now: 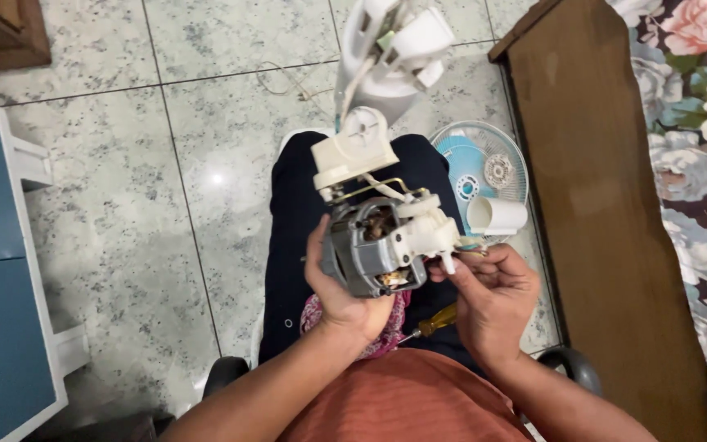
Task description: The person holds a disassembled electric fan motor and uses a screwdriver to adjust internal components while seated. They rotate the motor housing and manipulate wires and gears with both hands.
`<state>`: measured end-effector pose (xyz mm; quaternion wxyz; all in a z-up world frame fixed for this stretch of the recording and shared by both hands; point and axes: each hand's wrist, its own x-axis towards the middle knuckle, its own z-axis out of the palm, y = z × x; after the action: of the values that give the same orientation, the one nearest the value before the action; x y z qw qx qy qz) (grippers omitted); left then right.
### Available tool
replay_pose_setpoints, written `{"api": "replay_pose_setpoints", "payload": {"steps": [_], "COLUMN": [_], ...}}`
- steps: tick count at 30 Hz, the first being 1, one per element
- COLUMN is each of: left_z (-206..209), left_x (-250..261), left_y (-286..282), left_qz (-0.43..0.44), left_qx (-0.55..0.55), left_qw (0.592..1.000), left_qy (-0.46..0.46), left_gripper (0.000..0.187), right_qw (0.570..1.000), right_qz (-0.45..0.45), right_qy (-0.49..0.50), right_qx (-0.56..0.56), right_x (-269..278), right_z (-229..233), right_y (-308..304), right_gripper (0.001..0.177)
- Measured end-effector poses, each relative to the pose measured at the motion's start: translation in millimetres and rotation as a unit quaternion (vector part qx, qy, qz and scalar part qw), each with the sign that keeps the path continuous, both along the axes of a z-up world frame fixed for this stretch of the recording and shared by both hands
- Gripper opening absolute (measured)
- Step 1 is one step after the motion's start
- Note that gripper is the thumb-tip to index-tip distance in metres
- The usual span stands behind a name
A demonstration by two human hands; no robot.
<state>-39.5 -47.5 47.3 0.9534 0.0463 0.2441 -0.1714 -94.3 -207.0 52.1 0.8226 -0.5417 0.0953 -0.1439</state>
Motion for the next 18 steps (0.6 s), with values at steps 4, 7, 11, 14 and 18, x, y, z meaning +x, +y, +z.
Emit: {"api": "replay_pose_setpoints", "payload": {"steps": [4, 7, 11, 14, 18], "left_z": [-1, -1, -1, -1, -4], "left_x": [2, 2, 1, 2, 2], "left_y": [0, 0, 4, 4, 4], "left_qz": [0.006, 0.001, -0.002, -0.003, -0.018], "left_qx": [0.001, 0.003, 0.008, 0.01, -0.003], "left_qw": [1.0, 1.0, 1.0, 1.0, 1.0], "left_qy": [0.003, 0.008, -0.018, -0.02, 0.006], "left_gripper": [0.051, 0.052, 0.053, 0.053, 0.052], "right_qw": [0.992, 0.976, 0.961, 0.947, 0.919], "right_qz": [-0.018, -0.034, -0.03, -0.029, -0.013], "right_qy": [0.016, 0.008, -0.028, -0.041, -0.077], "right_qx": [-0.123, -0.216, -0.273, -0.317, -0.385], "right_x": [-1, -2, -1, 0, 3], "right_z": [4, 8, 11, 13, 8], "right_y": [2, 3, 5, 5, 11], "right_gripper": [0.012, 0.012, 0.013, 0.015, 0.017]}}
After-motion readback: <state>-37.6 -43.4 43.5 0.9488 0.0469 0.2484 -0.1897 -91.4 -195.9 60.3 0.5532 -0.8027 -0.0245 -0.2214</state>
